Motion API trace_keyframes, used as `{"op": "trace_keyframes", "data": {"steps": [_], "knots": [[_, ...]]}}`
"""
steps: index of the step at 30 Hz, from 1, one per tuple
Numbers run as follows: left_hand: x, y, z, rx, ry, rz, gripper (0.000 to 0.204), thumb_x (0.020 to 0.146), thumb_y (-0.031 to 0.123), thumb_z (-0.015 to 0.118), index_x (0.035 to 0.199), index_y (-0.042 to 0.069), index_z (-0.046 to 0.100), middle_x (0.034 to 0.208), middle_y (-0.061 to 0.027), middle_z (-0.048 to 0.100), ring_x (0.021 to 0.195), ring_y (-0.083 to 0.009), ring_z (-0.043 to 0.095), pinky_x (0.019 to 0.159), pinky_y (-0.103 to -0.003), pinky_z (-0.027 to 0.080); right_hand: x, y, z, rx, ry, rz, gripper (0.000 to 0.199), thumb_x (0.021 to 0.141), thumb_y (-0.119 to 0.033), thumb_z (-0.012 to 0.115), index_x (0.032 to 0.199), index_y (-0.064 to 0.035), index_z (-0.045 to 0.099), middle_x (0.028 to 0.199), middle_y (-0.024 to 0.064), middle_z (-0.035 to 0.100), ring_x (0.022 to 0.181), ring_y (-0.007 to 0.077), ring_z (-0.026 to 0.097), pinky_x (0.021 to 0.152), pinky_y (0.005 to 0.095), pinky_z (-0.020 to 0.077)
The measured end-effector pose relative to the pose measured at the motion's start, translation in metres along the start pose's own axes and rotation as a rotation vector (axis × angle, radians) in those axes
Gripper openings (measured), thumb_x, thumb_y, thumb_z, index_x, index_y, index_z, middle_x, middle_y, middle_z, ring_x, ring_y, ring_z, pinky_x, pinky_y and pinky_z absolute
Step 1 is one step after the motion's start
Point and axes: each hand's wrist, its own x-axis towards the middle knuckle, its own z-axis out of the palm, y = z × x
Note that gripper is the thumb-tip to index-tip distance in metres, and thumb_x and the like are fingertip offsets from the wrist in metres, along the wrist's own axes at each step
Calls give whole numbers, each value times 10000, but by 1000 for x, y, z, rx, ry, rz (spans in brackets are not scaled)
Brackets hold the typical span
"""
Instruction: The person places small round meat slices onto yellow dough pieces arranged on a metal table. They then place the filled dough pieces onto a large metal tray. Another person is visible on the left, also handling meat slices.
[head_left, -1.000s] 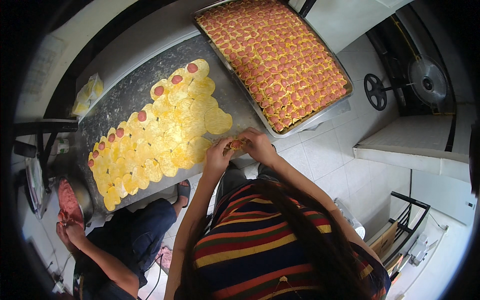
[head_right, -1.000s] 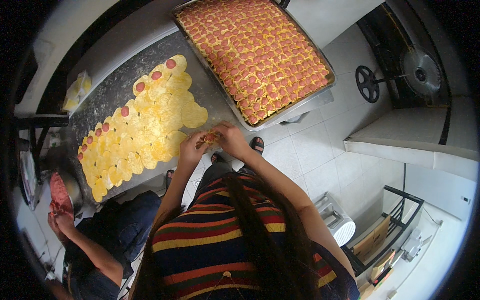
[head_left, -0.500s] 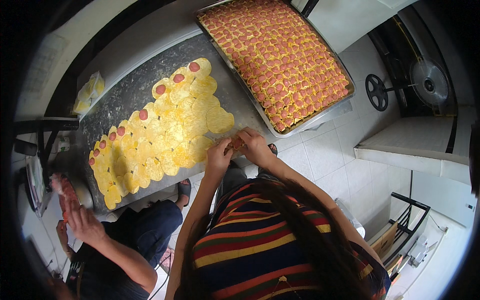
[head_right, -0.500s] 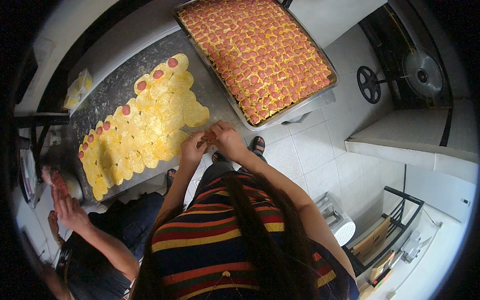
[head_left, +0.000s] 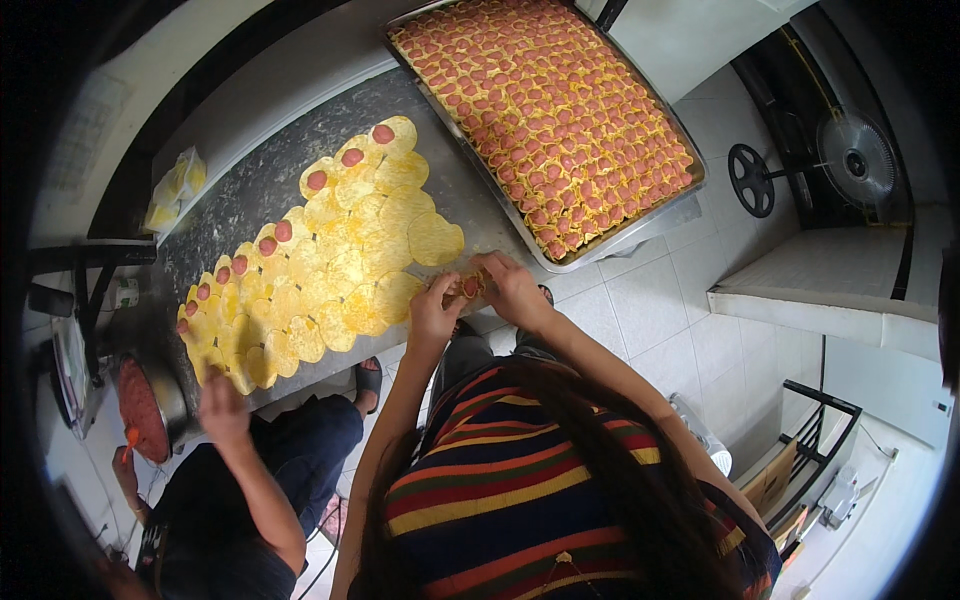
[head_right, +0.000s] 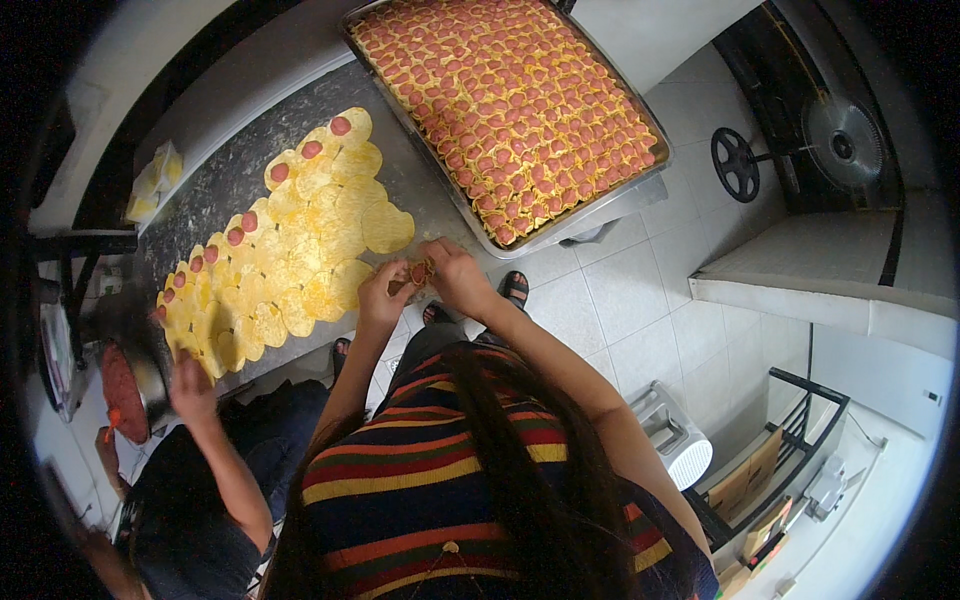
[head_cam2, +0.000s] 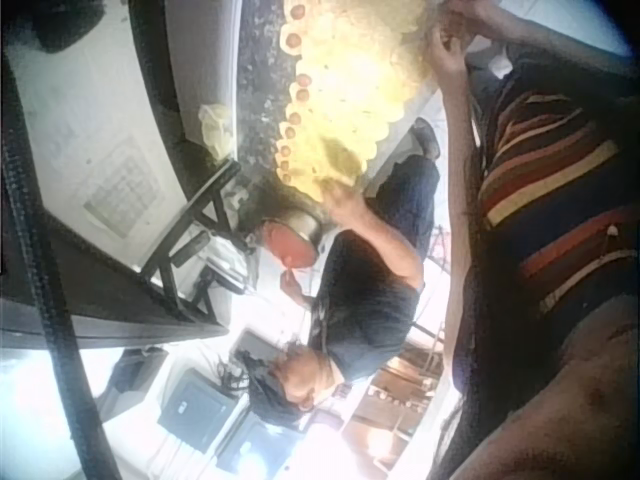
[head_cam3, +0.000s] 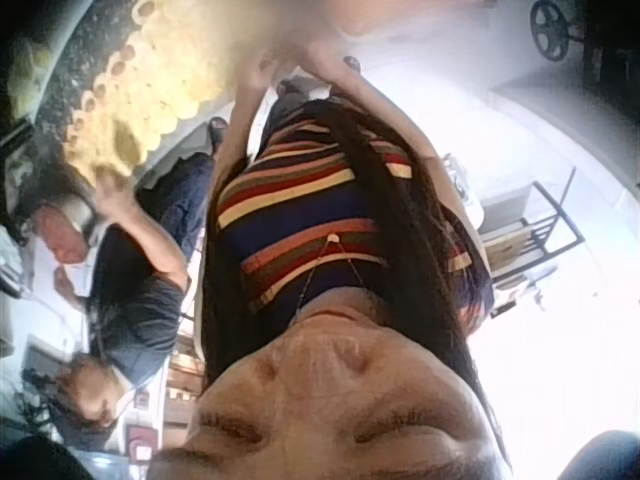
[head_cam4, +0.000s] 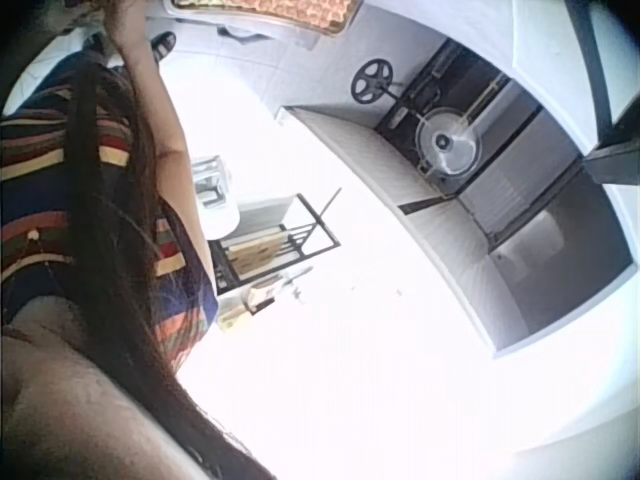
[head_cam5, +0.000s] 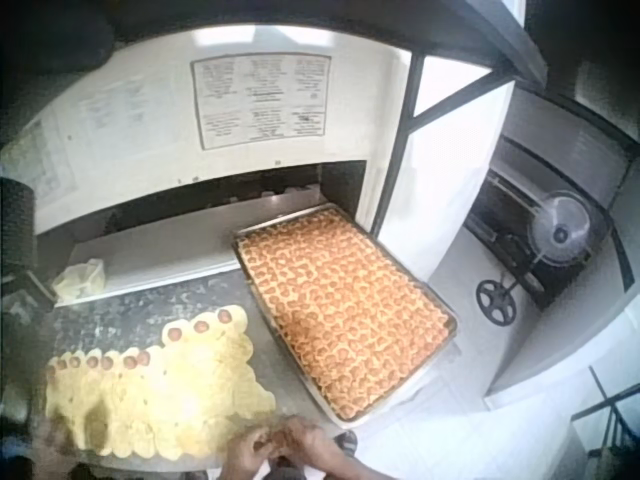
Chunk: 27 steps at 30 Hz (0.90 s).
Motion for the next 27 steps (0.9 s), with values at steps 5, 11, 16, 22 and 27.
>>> {"op": "trace_keyframes", "data": {"steps": [5,11,16,22,27], "knots": [[4,10,-3,54,-17,24,370,687,-22,710,1037,-1,592,919,-133,655,831,-236,663,720,-328,515,-1,10,5,-46,-52,-33,335,670,50,598,996,-26,590,969,158,577,865,370,585,729,411,495],[5,5,-1,-125,-33,-105,410,681,-41,683,1074,-2,574,936,-162,645,836,-283,656,727,-349,513,3,3,0,-59,22,-95,325,673,22,624,992,-28,592,940,155,577,867,366,580,742,405,494],[5,1,0,85,-58,-28,428,667,-48,671,1081,-3,571,950,-177,636,843,-299,650,739,-350,514,-2,7,10,-92,-81,-41,322,678,-4,628,994,-27,572,956,169,551,882,374,567,754,410,489],[5,0,-4,68,-6,42,415,677,-42,657,1079,10,574,968,-176,632,847,-322,635,751,-370,507,4,-8,3,-174,59,-77,272,675,-6,649,935,-31,577,915,135,570,853,339,585,715,390,500],[7,2,-4,189,-21,41,417,685,-39,648,1092,9,569,1007,-188,625,888,-336,623,755,-389,507,1,-2,11,-125,-71,-4,214,732,-21,597,943,-26,566,898,151,543,843,357,575,724,414,494]]}}
